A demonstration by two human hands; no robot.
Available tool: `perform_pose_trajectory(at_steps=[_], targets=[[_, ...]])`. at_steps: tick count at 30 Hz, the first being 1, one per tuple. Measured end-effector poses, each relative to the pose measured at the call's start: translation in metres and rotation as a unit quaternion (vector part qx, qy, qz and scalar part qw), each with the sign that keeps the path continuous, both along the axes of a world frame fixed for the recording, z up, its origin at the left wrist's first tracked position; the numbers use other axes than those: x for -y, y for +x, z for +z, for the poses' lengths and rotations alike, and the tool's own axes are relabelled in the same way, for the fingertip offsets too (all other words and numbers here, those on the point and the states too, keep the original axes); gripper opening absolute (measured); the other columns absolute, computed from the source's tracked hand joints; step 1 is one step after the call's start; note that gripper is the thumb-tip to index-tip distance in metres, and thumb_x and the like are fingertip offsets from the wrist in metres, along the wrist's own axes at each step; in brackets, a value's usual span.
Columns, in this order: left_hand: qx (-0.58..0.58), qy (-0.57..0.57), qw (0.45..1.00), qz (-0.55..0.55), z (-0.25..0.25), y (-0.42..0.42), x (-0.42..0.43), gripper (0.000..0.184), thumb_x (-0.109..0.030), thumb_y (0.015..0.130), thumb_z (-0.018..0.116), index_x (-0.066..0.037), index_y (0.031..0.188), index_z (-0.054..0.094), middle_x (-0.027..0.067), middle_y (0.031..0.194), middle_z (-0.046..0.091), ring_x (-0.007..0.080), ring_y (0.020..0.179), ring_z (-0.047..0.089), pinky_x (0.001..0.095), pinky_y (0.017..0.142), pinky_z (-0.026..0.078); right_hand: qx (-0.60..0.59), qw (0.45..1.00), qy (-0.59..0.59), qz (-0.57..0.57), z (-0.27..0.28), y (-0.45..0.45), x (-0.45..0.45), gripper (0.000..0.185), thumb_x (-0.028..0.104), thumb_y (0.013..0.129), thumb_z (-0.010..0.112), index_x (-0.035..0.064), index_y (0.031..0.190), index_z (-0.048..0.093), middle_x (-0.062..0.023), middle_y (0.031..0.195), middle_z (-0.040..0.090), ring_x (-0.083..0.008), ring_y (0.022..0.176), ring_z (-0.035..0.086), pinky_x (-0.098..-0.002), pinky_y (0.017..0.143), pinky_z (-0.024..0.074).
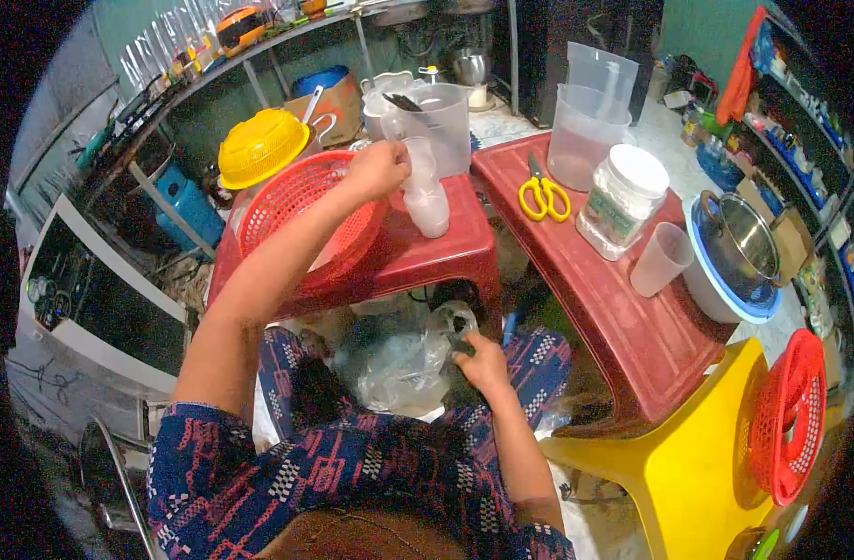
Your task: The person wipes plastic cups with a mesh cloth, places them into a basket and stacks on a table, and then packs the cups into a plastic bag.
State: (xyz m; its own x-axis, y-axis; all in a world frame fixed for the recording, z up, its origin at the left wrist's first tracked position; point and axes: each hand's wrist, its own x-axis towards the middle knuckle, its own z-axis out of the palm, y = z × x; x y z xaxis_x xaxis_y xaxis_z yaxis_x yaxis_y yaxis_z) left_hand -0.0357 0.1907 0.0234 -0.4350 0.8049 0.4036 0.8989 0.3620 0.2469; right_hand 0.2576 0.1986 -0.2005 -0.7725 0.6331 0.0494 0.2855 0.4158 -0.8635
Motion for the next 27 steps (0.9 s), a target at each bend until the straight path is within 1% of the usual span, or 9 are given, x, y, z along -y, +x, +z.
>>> perform_pose_trajectory(at_steps=[1,5,11,17,20,22,24,26,27], targets=[[-0.002,-0.043,0.998,0.034,-0.005,-0.007,-0.008,0.024,-0.02,0.072,0.056,-0.008,0.09,0.066,0.0192,0.083,0.064,0.0359,0.083,0.062,0.0457,0.073,0.048,0.027,0.999,0.013,0.013,0.005,0.002,0.001,0.033,0.021,0.069,0.068,0.0049,0.097,0.06,-0.0203,0.094,0.063,-0.0387,0.09,0.059,-0.0416,0.077,0.0468],[-0.062,-0.181,0.976,0.103,-0.014,-0.01,-0.019,0.023,-0.022,0.073,0.055,-0.01,0.088,0.068,0.0169,0.09,0.065,0.0341,0.087,0.063,0.0442,0.074,0.049,0.084,0.996,0.026,0.027,0.012,0.003,0.002,0.035,0.024,0.07,0.067,0.0053,0.099,0.06,-0.0195,0.097,0.063,-0.0377,0.092,0.059,-0.0425,0.08,0.0462],[-0.207,-0.189,0.958,0.058,-0.024,0.007,-0.017,0.022,-0.021,0.073,0.056,-0.008,0.086,0.068,0.013,0.089,0.067,0.0327,0.093,0.059,0.0506,0.081,0.039,0.092,0.994,0.031,0.043,0.012,0.002,0.002,0.036,0.024,0.07,0.067,0.0062,0.1,0.059,-0.019,0.098,0.062,-0.0369,0.092,0.059,-0.0425,0.08,0.0463],[-0.22,-0.255,0.94,0.049,-0.024,0.016,-0.019,0.023,-0.019,0.073,0.057,-0.005,0.087,0.068,0.0145,0.093,0.066,0.0297,0.096,0.057,0.0482,0.081,0.037,0.095,0.992,0.051,0.066,0.008,0.0,0.002,0.036,0.025,0.069,0.068,0.0066,0.1,0.059,-0.0185,0.096,0.062,-0.0368,0.09,0.059,-0.0435,0.079,0.0462],[-0.174,-0.258,0.949,0.048,-0.018,0.014,-0.015,0.023,-0.019,0.073,0.056,-0.005,0.088,0.068,0.015,0.092,0.066,0.0307,0.099,0.056,0.0484,0.084,0.037,0.105,0.991,0.047,0.073,0.01,-0.001,0.002,0.036,0.024,0.069,0.068,0.0066,0.099,0.06,-0.0188,0.096,0.062,-0.037,0.091,0.059,-0.0442,0.078,0.0459],[-0.142,-0.243,0.958,0.049,0.004,0.012,-0.004,0.029,-0.02,0.073,0.057,-0.003,0.095,0.066,0.0164,0.092,0.066,0.0315,0.097,0.059,0.0465,0.083,0.042,0.122,0.989,0.059,0.065,0.011,0.001,0.002,0.035,0.023,0.069,0.068,0.0063,0.099,0.06,-0.0192,0.098,0.062,-0.0374,0.093,0.058,-0.0442,0.079,0.0457],[-0.036,-0.106,0.994,0.006,0.019,-0.003,0.011,0.038,-0.025,0.074,0.06,-0.001,0.103,0.063,0.0185,0.095,0.065,0.0318,0.091,0.062,0.0426,0.08,0.047,0.114,0.99,0.052,0.068,0.012,0.003,0.003,0.036,0.02,0.069,0.068,0.0048,0.1,0.06,-0.0197,0.099,0.061,-0.0378,0.094,0.058,-0.0435,0.08,0.0458],[-0.034,-0.056,0.996,-0.054,0.025,-0.037,0.032,0.043,-0.03,0.074,0.062,-0.001,0.107,0.061,0.0192,0.095,0.064,0.0312,0.086,0.064,0.0384,0.075,0.05,0.104,0.99,0.056,0.072,0.01,0.005,0.002,0.037,0.019,0.069,0.068,0.0032,0.101,0.059,-0.02,0.101,0.061,-0.0374,0.094,0.058,-0.0421,0.081,0.046],[0.008,-0.077,0.996,-0.037,0.036,-0.038,0.05,0.041,-0.032,0.076,0.063,-0.001,0.103,0.061,0.0184,0.093,0.065,0.031,0.085,0.063,0.038,0.076,0.049,0.087,0.991,0.066,0.073,0.009,0.005,0.002,0.037,0.019,0.069,0.068,0.0029,0.101,0.06,-0.0196,0.099,0.062,-0.0372,0.093,0.058,-0.0416,0.08,0.0465]])
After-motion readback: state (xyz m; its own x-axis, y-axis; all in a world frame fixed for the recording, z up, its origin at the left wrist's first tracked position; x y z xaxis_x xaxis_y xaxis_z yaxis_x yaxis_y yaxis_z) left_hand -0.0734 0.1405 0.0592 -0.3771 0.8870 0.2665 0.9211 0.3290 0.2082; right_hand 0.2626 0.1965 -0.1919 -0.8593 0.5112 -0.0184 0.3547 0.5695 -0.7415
